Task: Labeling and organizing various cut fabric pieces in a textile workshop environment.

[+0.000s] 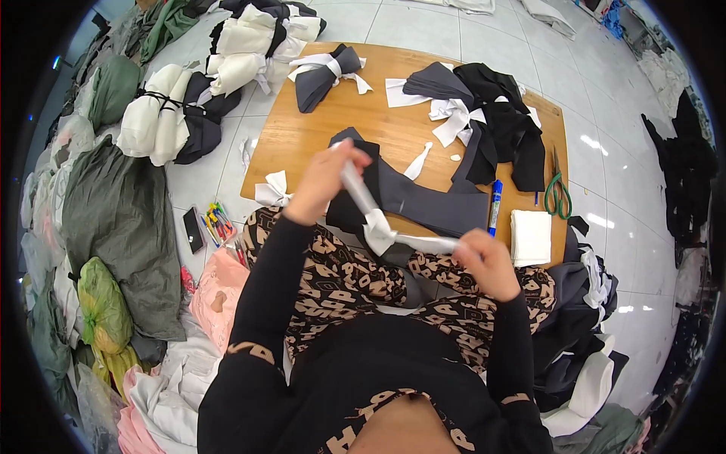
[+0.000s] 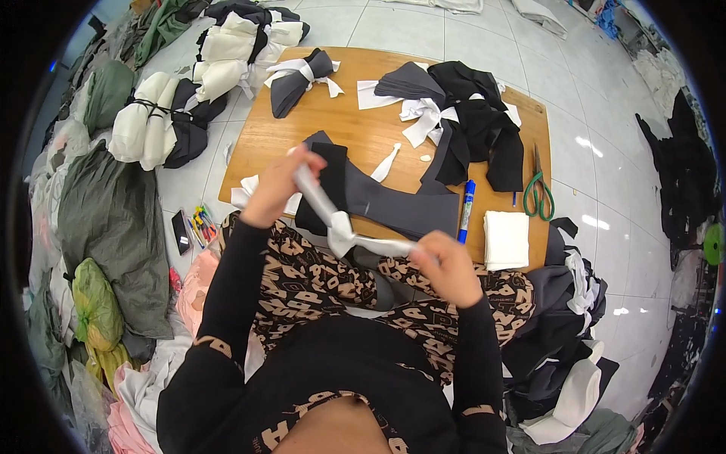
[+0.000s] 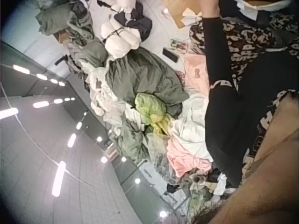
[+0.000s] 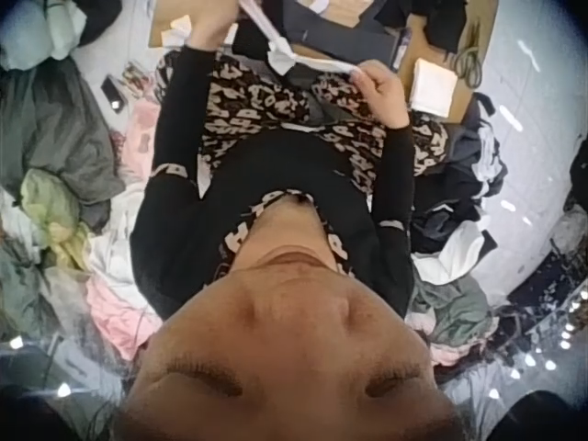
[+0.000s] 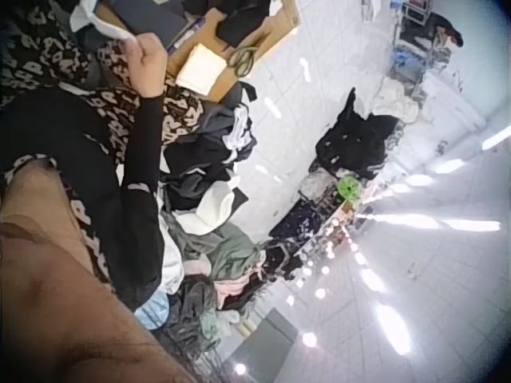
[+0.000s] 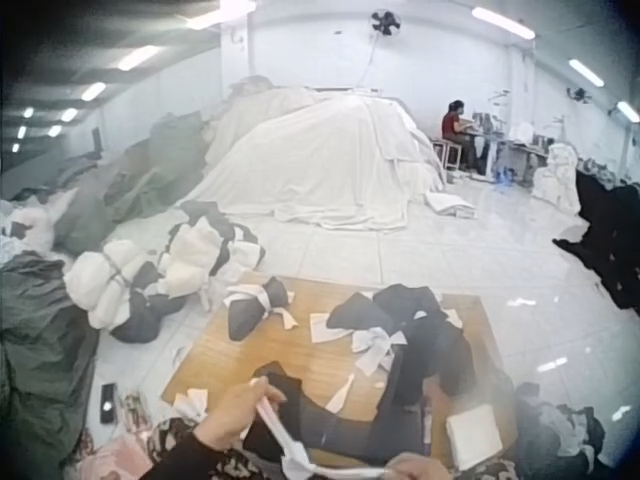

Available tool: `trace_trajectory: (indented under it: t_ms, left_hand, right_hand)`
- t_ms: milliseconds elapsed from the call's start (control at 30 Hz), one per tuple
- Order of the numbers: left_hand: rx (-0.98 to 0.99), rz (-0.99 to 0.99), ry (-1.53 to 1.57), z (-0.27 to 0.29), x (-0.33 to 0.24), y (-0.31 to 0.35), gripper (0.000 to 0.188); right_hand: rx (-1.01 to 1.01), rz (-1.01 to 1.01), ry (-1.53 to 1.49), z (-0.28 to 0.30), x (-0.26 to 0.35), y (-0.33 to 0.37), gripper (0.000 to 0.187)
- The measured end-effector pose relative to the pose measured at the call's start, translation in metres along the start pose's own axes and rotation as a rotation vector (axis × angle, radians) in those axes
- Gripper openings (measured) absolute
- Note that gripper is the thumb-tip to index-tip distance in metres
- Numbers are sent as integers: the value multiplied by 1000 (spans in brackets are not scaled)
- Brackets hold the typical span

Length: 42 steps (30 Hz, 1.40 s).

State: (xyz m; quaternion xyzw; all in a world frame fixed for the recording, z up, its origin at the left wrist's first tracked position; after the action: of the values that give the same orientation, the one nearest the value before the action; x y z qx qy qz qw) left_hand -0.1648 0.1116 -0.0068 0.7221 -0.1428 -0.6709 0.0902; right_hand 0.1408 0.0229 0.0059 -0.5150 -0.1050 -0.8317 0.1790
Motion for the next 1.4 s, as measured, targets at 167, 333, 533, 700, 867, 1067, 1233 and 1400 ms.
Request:
trace_trajectory:
  t_ms: [167,333,533,700,867,1067,1233,1400]
  left_hand:
    - [54,-244,-372,-7,17,-79,47]
    - [-607,45,-1139,22,61,-81,53]
    - [-470,-5,-1091,20,59,-94,38]
    - [-346,-202,-975,22,64,-85,27]
    - [-329,-381,-130,17,36,-18,27]
    - [248,-123,-46,0,-23,96,28]
    - [234,-301,39,-51,-56,82,25]
    - [11,-523,-283,-95,-15,-34,30]
  right_hand:
    - [-339,-390,162,2,-101,-21,30]
    - [-451,-357,309,1,-101,-7,23]
    - [-750,-158,561,6,-63,-8,41]
    - [-770,-18,622,2,-17,-13,41]
    - [-443,121,296,-34,10,-16,57]
    - [-50,227,-142,-107,44,-31,97]
    - [-35,-52,-673,-130,31,-19,40]
    - [-317,-312,-904,-107,-3,-19,26]
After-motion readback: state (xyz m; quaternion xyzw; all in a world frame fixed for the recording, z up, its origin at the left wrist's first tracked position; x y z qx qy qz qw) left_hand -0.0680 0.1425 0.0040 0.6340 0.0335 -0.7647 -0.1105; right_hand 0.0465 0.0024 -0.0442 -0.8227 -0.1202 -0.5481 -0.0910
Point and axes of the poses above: each hand's wrist, its own y-axis away from the middle knuckle, its own z-axis out of the back of the hand, x = y × z, the point moved 3 cm from there along -y, towards the middle knuckle, and after that the axes turned 2 degrees about z, right-handed, at the moved point
